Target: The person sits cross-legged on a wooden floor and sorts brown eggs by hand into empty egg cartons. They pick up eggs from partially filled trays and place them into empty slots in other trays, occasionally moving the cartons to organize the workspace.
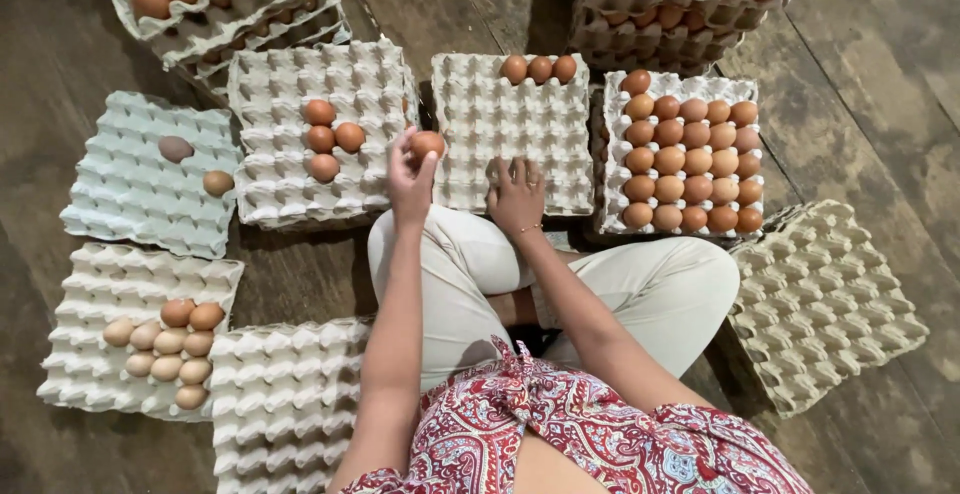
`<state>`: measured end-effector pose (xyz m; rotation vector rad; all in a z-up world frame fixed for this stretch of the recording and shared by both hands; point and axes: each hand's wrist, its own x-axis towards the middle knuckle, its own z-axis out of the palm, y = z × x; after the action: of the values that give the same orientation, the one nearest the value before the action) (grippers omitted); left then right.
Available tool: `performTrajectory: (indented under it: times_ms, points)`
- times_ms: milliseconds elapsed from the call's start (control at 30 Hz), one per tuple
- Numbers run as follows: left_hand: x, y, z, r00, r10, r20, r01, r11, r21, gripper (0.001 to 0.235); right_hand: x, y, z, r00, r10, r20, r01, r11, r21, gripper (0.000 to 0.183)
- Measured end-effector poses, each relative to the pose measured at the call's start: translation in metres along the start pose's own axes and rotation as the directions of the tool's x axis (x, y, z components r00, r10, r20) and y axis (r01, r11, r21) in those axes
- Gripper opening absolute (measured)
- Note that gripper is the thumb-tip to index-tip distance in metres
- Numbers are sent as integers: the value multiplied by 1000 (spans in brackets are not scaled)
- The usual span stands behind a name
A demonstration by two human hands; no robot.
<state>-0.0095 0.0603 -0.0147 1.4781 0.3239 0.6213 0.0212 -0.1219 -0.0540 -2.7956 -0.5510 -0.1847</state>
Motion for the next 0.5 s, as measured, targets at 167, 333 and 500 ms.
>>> performTrajectory:
  times_ms: [167,333,500]
  points:
    - [19,-17,-69,953,12,-303,182,778,602,48,0,18,41,999,14,-50,-15,1000,-26,57]
    - [31,-32,-105,913,314,-262,135,375,917,43,1,21,48,995,10,-96,-14,999,-35,57]
    - [33,-50,-104,869,488,-85,2,168,986,41,-2,17,34,999,19,35,-19,1000,6,55]
